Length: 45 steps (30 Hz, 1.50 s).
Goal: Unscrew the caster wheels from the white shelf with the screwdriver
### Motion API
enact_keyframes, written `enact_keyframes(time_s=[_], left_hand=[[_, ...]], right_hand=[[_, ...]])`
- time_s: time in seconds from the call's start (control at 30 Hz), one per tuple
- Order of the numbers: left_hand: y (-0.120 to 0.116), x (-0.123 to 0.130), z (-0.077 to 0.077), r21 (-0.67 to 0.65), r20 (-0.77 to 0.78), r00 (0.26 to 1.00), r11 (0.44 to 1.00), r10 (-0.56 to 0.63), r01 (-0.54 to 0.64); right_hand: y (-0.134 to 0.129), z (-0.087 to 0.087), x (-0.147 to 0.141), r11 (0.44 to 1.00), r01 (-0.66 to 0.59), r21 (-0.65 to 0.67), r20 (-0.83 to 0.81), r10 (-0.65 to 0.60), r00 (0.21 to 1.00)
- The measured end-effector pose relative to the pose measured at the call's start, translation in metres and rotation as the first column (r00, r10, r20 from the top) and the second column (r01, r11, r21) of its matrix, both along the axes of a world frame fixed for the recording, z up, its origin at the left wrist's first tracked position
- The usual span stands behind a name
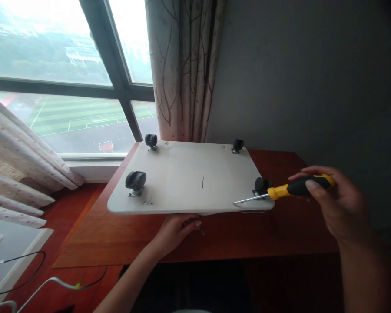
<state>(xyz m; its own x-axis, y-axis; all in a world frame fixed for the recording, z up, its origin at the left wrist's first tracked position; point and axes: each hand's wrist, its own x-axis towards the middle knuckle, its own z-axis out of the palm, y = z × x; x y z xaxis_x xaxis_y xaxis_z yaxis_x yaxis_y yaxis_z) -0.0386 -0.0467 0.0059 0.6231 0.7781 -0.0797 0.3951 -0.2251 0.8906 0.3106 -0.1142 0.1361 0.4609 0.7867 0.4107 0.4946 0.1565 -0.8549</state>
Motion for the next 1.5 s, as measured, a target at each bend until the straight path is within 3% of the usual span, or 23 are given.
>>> enact_keyframes(time_s=[0.2,0.63,0.97,1.1,1.27,1.5], left_hand=[[0.005,0.009,0.002,0.018,-0.136,0.990,0.999,0.048,-0.046],[0.026,0.021,0.004,0.042,-0.092,0.996,0.999,-0.016,0.020],[0.029,0.017,0.018,0.078,-0.188,0.980,0.994,-0.059,0.075],[0.027,0.018,0.020,0.142,-0.249,0.968,0.987,-0.034,0.071],[0.024,0.024,0.012,0.287,-0.329,0.941,0.958,0.073,0.026],[0.017,0.019,0.005,0.328,-0.312,0.943,0.945,0.115,-0.007]], right_hand=[[0.005,-0.004,-0.002,1.000,0.029,0.006,0.026,-0.029,0.999],[0.008,-0.004,0.000,0.998,0.062,0.028,0.103,-0.065,0.993],[0.007,-0.003,0.000,0.997,0.073,0.004,0.135,-0.073,0.988],[0.006,-0.003,0.000,0.996,0.084,0.003,0.117,-0.083,0.990],[0.006,-0.004,0.002,0.997,0.081,-0.007,0.118,-0.079,0.990],[0.006,-0.007,0.004,0.997,0.078,0.002,0.089,-0.078,0.993]])
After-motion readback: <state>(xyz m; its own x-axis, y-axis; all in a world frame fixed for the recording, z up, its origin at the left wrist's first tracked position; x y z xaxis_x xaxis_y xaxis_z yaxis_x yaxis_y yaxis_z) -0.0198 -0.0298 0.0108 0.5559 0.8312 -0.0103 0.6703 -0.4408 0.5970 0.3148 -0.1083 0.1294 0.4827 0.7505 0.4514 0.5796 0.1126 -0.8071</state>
